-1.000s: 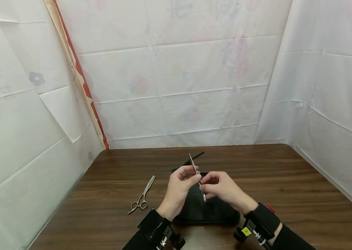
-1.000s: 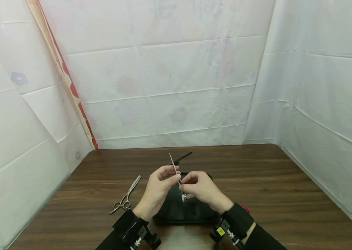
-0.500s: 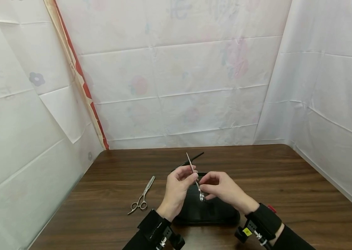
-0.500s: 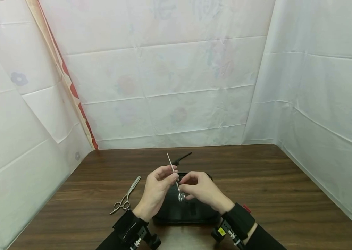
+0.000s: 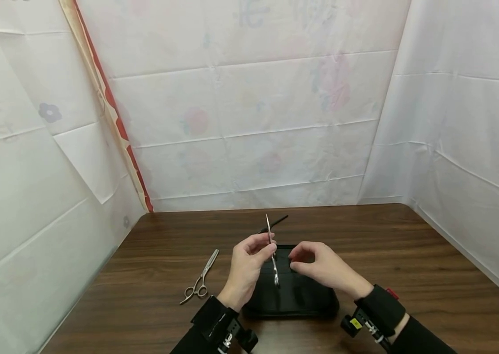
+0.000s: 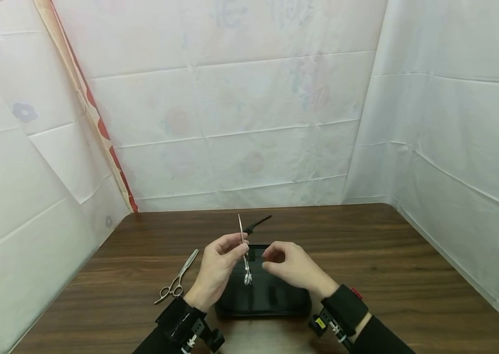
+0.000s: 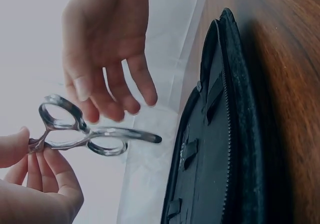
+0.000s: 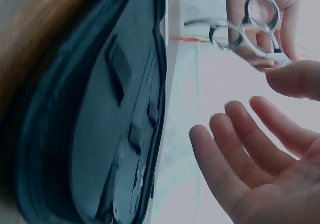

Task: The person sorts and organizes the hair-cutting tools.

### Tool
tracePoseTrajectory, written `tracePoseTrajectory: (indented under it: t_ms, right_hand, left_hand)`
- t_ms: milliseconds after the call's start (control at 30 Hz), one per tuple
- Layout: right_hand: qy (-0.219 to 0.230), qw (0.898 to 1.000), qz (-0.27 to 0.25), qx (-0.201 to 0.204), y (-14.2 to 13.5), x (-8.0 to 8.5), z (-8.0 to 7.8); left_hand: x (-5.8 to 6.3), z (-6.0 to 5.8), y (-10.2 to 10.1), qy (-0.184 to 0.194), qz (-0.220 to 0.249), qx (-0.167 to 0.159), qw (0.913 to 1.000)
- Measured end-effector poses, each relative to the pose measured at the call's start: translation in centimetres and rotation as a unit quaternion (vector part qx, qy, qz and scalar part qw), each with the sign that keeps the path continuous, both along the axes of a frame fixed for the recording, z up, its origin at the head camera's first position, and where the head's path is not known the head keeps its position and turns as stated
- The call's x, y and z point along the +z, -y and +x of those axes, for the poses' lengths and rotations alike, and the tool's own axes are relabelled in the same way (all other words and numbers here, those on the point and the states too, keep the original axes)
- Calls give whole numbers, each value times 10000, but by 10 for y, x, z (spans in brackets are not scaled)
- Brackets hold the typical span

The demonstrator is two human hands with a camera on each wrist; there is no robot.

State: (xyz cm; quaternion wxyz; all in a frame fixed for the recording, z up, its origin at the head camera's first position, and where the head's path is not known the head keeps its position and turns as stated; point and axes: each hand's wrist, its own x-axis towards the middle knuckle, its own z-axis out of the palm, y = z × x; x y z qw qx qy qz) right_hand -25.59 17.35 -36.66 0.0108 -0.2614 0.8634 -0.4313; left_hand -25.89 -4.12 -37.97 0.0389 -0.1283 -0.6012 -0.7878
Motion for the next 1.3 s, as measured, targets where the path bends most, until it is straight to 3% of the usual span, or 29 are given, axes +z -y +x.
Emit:
tracePoseTrajectory:
  t_ms: [400, 633, 867, 1300]
  right_hand:
    - [127, 9969, 777, 46, -20, -9, -6]
    - [53, 9900, 1365, 360, -23, -13, -4]
    - [206, 9817, 1859, 355, -23, -19, -3]
    - [533, 9713, 2303, 275, -26, -25, 3]
  left_hand:
    - [0, -2, 4, -57, -264, -37, 9996]
    - [1, -3, 11, -172, -622, 36, 9979]
    - [1, -4, 14, -147, -918, 123, 9956]
    - [0, -5, 17, -244, -1316, 229, 9907]
